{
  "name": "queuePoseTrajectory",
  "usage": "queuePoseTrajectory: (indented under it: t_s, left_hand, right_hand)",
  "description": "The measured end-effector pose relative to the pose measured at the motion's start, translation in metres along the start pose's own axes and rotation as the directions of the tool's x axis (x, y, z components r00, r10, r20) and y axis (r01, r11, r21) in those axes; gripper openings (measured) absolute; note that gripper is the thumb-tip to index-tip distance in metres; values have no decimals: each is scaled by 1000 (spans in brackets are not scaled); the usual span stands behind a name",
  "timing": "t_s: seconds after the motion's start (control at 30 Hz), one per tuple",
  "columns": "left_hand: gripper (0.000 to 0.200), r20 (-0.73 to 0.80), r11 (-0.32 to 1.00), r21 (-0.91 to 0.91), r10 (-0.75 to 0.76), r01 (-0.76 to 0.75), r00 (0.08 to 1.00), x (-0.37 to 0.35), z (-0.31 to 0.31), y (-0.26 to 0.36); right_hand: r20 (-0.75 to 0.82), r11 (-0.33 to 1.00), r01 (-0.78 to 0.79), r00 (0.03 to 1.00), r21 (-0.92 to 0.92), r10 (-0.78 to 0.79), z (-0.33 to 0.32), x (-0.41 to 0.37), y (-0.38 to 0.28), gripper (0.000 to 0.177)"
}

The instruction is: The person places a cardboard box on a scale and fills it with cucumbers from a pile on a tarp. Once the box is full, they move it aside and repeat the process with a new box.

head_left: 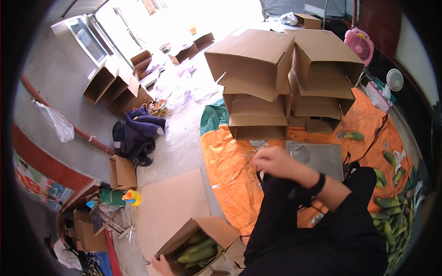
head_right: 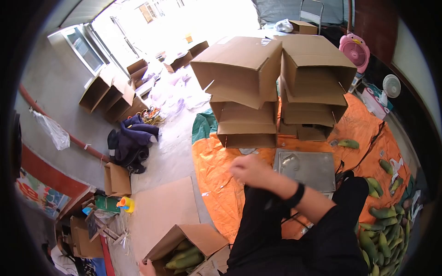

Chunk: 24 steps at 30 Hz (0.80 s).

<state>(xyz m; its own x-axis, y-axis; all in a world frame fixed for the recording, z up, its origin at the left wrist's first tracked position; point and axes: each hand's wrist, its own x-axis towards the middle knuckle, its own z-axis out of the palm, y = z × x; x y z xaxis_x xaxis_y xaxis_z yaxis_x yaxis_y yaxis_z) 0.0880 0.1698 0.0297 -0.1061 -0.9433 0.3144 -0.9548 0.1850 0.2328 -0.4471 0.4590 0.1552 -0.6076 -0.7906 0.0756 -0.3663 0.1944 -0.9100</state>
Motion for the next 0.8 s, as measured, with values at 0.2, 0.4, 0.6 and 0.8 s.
queuePoseTrajectory:
  t_s: [0.2,0.4,0.6,0.8]
  left_hand:
    - [44,171,888,-409,300,-209,938,51,13,180]
    - [41,348,398,-914,662,83,664,51,-17,428]
    - [53,362,163,-865,858,474,364,25,-15,618]
    - [76,374,136,-814,866,564,331,1,-8,754]
  right_hand:
    - [-291,951,-275,930,-142,225,-120,-63,88,19]
    - [-367,753,-469,874,-461,319,-142,-133,172,19]
    - [-188,646,-507,846,-571,499,-128,-147,188,27]
    - [-9,713,-457,845,-531,535,-128,-148,157,35]
